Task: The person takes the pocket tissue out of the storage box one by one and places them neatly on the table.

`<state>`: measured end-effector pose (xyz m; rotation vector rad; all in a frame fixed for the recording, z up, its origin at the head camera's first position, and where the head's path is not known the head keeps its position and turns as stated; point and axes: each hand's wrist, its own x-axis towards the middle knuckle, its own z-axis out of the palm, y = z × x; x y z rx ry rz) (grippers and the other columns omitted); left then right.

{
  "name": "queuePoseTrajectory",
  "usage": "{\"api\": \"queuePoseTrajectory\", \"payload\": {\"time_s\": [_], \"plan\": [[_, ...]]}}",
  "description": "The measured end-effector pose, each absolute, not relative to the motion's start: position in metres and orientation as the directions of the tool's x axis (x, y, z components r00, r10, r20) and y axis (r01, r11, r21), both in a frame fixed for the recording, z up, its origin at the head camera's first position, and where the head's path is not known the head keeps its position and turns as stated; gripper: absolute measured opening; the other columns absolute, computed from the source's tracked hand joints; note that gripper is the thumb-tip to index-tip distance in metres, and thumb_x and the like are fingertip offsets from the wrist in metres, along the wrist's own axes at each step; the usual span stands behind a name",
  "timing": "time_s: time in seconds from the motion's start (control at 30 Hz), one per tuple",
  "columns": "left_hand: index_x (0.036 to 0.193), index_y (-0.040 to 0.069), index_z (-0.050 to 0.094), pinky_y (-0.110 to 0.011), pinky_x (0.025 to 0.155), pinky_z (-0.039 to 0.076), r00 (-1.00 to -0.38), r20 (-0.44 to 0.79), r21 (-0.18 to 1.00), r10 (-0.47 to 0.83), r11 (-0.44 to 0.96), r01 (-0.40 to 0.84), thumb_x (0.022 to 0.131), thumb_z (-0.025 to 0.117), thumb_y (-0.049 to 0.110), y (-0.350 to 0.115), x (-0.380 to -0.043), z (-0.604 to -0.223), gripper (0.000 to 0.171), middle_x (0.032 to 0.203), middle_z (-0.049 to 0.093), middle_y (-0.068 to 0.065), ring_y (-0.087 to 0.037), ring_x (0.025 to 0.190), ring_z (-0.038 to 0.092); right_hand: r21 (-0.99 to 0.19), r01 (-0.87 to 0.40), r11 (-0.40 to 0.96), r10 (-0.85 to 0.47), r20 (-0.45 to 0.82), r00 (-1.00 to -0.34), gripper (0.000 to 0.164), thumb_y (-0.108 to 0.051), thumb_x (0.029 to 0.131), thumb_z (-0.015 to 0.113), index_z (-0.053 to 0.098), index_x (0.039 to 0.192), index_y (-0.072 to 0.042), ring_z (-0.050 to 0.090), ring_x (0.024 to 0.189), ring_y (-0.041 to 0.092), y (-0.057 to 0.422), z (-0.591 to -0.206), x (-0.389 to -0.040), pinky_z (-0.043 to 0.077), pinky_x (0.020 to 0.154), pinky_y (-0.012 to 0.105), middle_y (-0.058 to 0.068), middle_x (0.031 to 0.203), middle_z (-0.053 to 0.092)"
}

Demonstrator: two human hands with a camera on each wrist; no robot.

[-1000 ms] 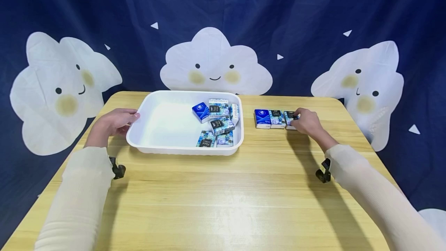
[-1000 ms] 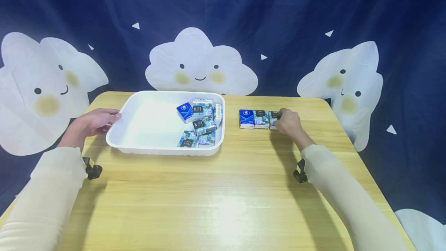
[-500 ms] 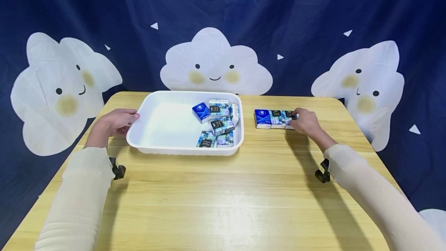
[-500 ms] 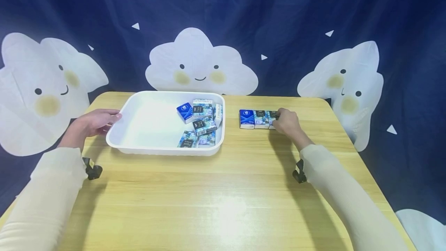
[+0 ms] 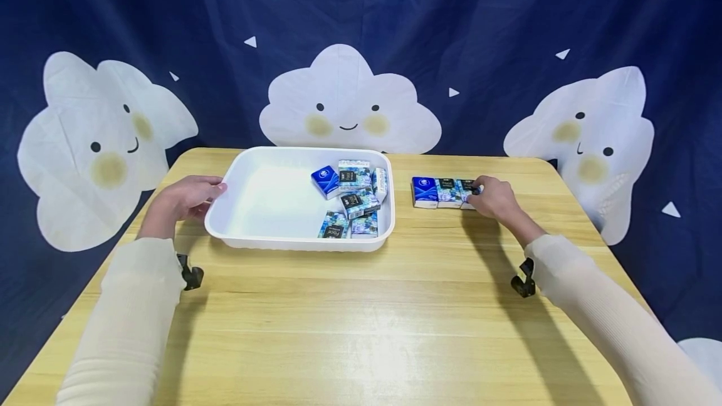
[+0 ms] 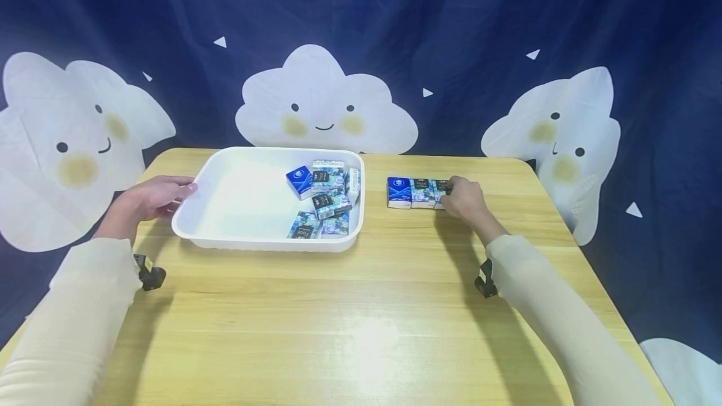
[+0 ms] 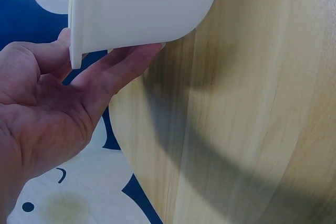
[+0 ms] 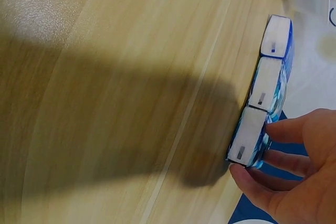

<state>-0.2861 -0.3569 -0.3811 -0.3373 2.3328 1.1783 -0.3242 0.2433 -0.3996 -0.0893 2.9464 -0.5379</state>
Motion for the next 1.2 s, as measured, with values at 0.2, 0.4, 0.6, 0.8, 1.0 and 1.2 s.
{"api": "queuePoseTrajectory", "payload": {"time_s": [0.2,0.4,0.6,0.8,1.0,1.2], "plan": [[0.163,0.006,0.014,-0.033,0.086,0.054,-0.842,-0.539,0.676,-0.003,0.596,-0.434,0.111,0.036,0.034,-0.357,-0.286,-0.382,0.063,0.155,0.032,-0.027,-0.033,0.121,0.052,-0.359,-0.039,0.933,-0.090,-0.127,-0.988,0.050,-0.020,0.095,0.053,0.054,0.137,0.008,0.056,0.107,0.047,0.243,-0.401,-0.324,0.047,0.089,0.056,0.033,0.131,0.059],[0.163,0.006,0.014,-0.033,0.086,0.054,-0.842,-0.539,0.675,-0.005,0.595,-0.436,0.111,0.036,0.034,-0.357,-0.287,-0.381,0.063,0.156,0.032,-0.027,-0.036,0.126,0.050,-0.353,-0.045,0.934,-0.093,-0.120,-0.988,0.050,-0.020,0.096,0.054,0.054,0.137,0.008,0.057,0.104,0.046,0.243,-0.400,-0.325,0.047,0.090,0.056,0.033,0.131,0.059],[0.163,0.006,0.014,-0.032,0.085,0.054,-0.842,-0.539,0.676,-0.001,0.597,-0.433,0.111,0.035,0.034,-0.357,-0.287,-0.381,0.063,0.156,0.033,-0.027,-0.034,0.123,0.051,-0.345,-0.033,0.938,-0.086,-0.138,-0.987,0.050,-0.020,0.095,0.053,0.053,0.137,0.007,0.055,0.111,0.049,0.243,-0.398,-0.324,0.047,0.092,0.056,0.032,0.132,0.058],[0.163,0.005,0.013,-0.033,0.086,0.054,-0.840,-0.543,0.676,0.000,0.593,-0.437,0.111,0.035,0.033,-0.357,-0.287,-0.381,0.062,0.156,0.032,-0.027,-0.035,0.124,0.050,-0.338,-0.029,0.941,-0.086,-0.157,-0.984,0.051,-0.020,0.095,0.052,0.053,0.138,0.007,0.054,0.097,0.041,0.241,-0.394,-0.324,0.046,0.083,0.050,0.032,0.129,0.060],[0.163,0.007,0.013,-0.033,0.087,0.053,-0.839,-0.545,0.668,-0.007,0.601,-0.439,0.111,0.035,0.035,-0.356,-0.287,-0.381,0.063,0.157,0.032,-0.027,-0.036,0.125,0.049,-0.338,-0.035,0.941,-0.089,-0.146,-0.985,0.052,-0.018,0.092,0.051,0.055,0.136,0.008,0.054,0.087,0.035,0.242,-0.393,-0.325,0.044,0.075,0.044,0.031,0.122,0.063],[0.163,0.007,0.013,-0.034,0.088,0.053,-0.837,-0.548,0.666,-0.008,0.601,-0.442,0.111,0.035,0.036,-0.356,-0.287,-0.380,0.063,0.157,0.032,-0.027,-0.037,0.126,0.048,-0.365,-0.066,0.929,-0.095,-0.064,-0.993,0.050,-0.013,0.089,0.049,0.057,0.132,0.010,0.034,0.054,0.018,0.239,-0.388,-0.327,0.038,0.062,0.038,0.009,0.060,0.055]]}}
